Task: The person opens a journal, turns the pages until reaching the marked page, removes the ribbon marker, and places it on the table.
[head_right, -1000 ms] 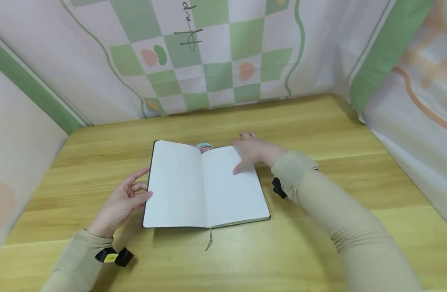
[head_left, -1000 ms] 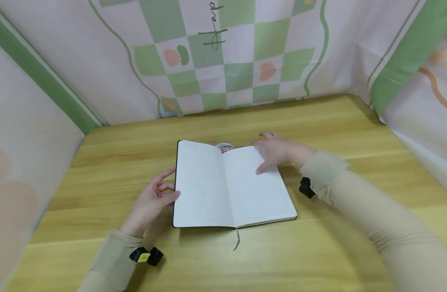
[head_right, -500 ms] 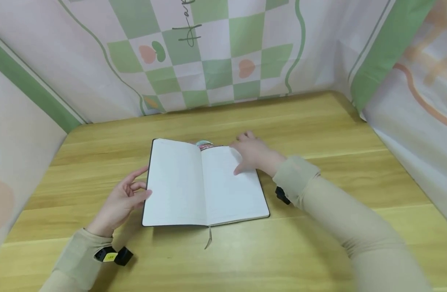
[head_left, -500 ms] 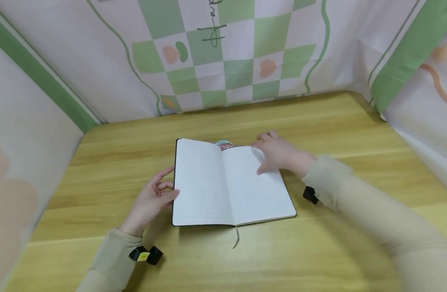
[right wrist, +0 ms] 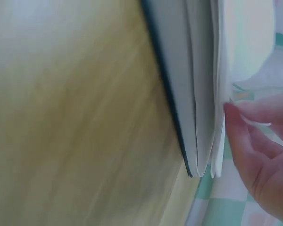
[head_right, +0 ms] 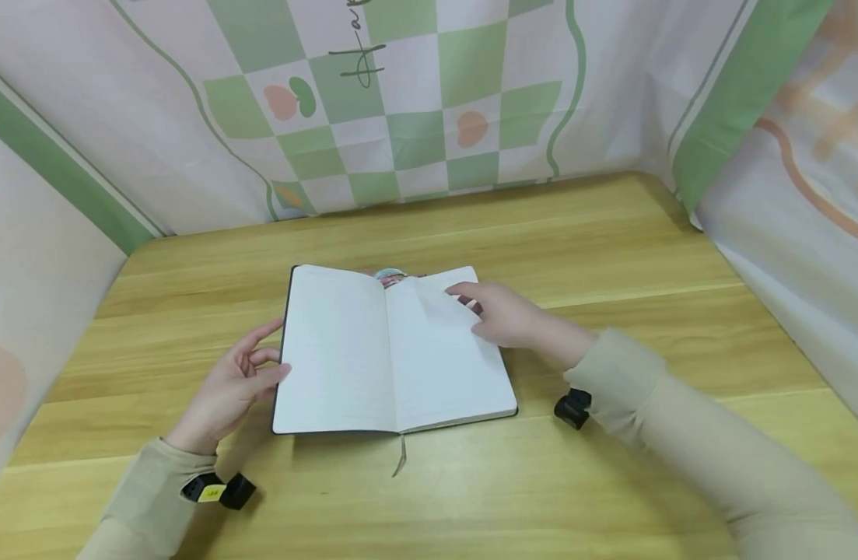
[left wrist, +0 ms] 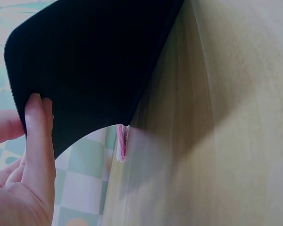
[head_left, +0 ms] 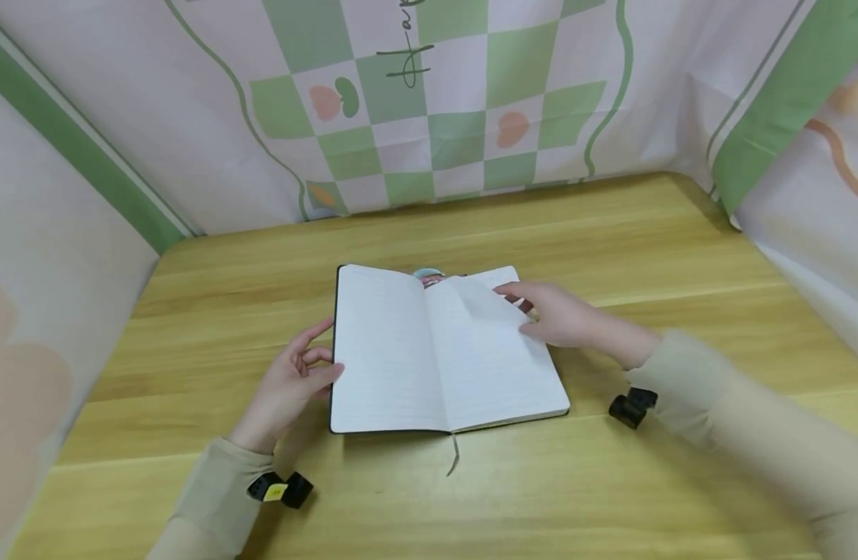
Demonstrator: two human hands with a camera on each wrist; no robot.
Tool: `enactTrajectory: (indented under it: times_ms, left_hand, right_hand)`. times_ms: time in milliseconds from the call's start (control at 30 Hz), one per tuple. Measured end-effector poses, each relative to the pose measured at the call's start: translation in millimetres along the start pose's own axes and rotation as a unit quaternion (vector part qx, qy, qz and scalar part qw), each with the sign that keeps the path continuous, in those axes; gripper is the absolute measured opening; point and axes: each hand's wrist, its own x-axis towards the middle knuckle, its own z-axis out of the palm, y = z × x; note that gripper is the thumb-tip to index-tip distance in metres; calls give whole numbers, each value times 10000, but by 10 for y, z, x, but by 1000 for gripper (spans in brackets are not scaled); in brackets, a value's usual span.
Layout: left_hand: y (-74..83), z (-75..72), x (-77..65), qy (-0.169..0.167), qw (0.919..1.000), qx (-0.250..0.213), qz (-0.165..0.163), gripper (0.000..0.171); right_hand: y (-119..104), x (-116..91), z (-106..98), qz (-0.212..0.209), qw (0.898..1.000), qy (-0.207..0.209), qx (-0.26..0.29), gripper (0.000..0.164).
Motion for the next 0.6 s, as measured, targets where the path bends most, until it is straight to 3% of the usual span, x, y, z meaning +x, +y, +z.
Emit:
enactTrajectory:
  times_ms: [167, 300, 433, 500, 600]
  left_hand:
    - [11, 12, -10, 46, 10000, 80, -33, 66]
    - [16, 16, -11, 73, 9999, 123, -74, 66]
    - [19, 16, -14, 63, 9999, 112, -80, 66]
    - [20, 17, -16, 69, 9999, 117, -90, 66]
    - [20, 20, -14, 78, 9999, 88, -105, 66]
  right_hand:
    - [20, -109, -60, 343, 9886, 10, 1469, 60]
    - [9, -170, -71, 426, 9642, -38, 2618, 63]
    - [-73, -226, -36, 383, 9401, -162, 3384, 67]
    - [-140, -243, -11, 259, 9421, -280, 3332, 70]
    - [-233, -251, 29, -15, 9556, -466, 2910, 71]
